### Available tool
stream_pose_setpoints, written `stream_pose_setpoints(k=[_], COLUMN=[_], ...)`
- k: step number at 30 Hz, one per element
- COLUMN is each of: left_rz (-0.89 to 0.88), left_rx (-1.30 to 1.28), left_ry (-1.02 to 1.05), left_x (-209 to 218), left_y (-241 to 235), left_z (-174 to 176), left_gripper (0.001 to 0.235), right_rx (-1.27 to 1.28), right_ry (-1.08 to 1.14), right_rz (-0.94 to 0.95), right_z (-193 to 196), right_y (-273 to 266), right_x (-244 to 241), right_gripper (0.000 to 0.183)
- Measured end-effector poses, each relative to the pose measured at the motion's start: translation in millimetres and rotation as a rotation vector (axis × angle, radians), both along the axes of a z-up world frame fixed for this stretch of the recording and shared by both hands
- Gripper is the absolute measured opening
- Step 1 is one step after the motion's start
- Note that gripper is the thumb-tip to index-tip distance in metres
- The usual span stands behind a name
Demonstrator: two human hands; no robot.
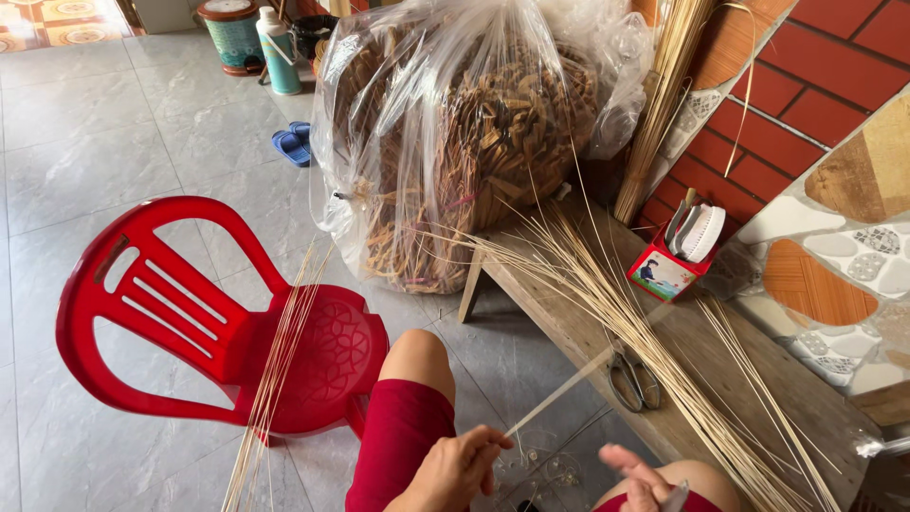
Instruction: The person sits on the floor and uses a knife to sharpen the ends of thin bamboo sticks. They repeatedly pick up sticks, scrape the ends to a point, and place the finished sticks on a red plastic chair.
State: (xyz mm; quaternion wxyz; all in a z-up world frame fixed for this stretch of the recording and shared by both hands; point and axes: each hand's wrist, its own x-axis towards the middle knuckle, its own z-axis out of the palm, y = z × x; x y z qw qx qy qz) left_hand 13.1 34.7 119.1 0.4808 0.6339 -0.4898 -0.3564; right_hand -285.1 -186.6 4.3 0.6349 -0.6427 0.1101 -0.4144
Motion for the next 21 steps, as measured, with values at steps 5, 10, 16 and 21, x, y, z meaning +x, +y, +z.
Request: stream_pose_setpoints(k=[5,10,16,21], left_rz=[0.005,-0.017,-0.051,-0.223], left_rx=[0.103,-0.089,-0.016,0.018], left_ry=[0.205,0.156,0.257,0.161], left_x=[9,9,-10,-23], left_y=[17,29,35,39], left_z=[25,43,57,54], left_gripper=[0.021,0.021,0.021,0.018], right_rx=[0.541,0.448,0.272,0.278], right_ry=[-0.091,0.065,0.158,0.203], right_rz=[0.313,0.265,0.568,0.336], right_z=[-39,-53,-45,-8], right_y=[34,67,71,94], right_x=[-8,5,8,5], right_gripper=[0.049,0.045,0.042,0.057])
